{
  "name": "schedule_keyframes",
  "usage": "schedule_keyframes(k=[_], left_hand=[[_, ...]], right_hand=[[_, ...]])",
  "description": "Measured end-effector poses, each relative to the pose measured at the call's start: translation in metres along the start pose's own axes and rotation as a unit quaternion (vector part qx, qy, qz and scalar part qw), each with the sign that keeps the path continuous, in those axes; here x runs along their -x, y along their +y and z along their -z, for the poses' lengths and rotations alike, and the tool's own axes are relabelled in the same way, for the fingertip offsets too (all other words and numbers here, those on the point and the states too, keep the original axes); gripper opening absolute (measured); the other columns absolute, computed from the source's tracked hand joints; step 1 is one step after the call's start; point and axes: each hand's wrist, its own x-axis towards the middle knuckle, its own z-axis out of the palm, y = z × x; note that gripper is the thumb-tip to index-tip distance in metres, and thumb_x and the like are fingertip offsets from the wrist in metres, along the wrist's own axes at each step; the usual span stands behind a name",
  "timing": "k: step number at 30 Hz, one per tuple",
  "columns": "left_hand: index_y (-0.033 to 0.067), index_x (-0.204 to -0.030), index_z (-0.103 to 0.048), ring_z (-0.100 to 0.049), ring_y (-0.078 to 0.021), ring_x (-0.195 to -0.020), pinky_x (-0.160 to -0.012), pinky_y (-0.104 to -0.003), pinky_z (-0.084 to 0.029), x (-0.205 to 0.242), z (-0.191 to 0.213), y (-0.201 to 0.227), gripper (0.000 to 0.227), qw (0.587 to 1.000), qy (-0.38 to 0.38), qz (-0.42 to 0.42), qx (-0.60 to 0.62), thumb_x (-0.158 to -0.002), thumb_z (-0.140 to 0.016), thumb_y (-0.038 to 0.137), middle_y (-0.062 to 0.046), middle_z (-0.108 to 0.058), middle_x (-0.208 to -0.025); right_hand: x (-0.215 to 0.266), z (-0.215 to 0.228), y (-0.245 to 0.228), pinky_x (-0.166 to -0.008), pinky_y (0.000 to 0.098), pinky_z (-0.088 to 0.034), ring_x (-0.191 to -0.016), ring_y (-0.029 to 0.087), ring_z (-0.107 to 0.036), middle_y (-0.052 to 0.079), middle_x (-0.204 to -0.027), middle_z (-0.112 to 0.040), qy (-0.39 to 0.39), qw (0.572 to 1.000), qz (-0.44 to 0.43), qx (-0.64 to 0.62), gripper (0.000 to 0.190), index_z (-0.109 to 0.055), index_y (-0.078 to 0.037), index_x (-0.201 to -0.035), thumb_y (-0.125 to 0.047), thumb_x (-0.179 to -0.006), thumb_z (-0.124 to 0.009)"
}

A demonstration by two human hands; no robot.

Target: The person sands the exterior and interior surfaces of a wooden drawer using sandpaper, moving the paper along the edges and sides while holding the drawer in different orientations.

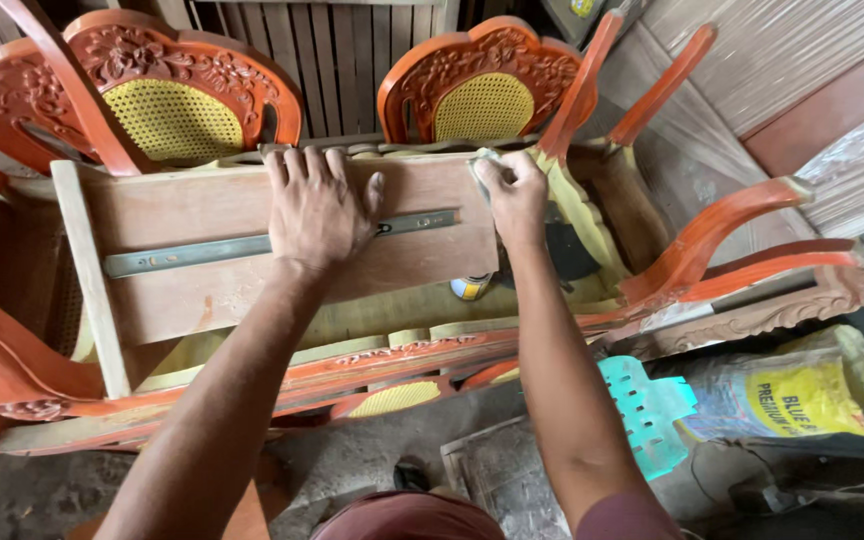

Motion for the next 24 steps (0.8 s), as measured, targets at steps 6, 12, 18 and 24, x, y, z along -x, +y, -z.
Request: schedule_keyframes(k=[6,12,18,24], left_hand=[[-0.0023,-0.110,-0.061,-0.054,-0.0429,-0.116,-0.110,-0.059,-0.026,0.003,-0.002,0.002,0.067,0.992,0.104,-0.024,-0.062,-0.101,-0.038,0.060,-0.026,-0.064,-0.107],[-0.0044,-0.108,-0.061,-0.055,-0.0400,-0.109,-0.111,-0.057,-0.028,0.003,0.004,0.005,0.064,0.998,0.047,-0.008,-0.028,-0.104,-0.041,0.056,-0.026,-0.063,-0.105],[-0.0024,-0.106,-0.062,-0.055,-0.0388,-0.110,-0.109,-0.054,-0.032,0.006,0.003,0.007,0.060,0.994,0.103,-0.019,-0.036,-0.104,-0.042,0.054,-0.024,-0.064,-0.105],[-0.0027,-0.114,-0.057,-0.054,-0.0393,-0.114,-0.111,-0.058,-0.028,0.005,0.000,0.006,0.059,0.999,0.005,0.001,-0.032,-0.105,-0.036,0.051,-0.028,-0.060,-0.113]], right_hand=[[0.053,0.012,-0.019,-0.076,0.0359,-0.052,-0.084,0.016,-0.061,0.004,-0.089,-0.068,0.063,0.995,0.075,0.036,0.019,-0.066,-0.007,-0.100,-0.019,-0.092,-0.078],[0.041,0.015,-0.050,-0.085,0.0490,-0.049,-0.093,0.035,-0.058,0.014,-0.097,-0.059,0.089,0.933,0.230,0.262,0.034,-0.073,-0.011,-0.111,-0.011,-0.078,-0.083],[0.058,0.022,-0.046,-0.083,0.0469,-0.051,-0.096,0.036,-0.062,0.014,-0.102,-0.064,0.037,0.960,0.196,0.198,0.035,-0.067,-0.006,-0.112,-0.013,-0.082,-0.083],[0.059,0.031,-0.054,-0.072,0.0452,-0.051,-0.082,0.035,-0.064,0.013,-0.088,-0.065,0.000,0.977,0.122,0.176,0.039,-0.060,-0.004,-0.096,-0.019,-0.077,-0.090]])
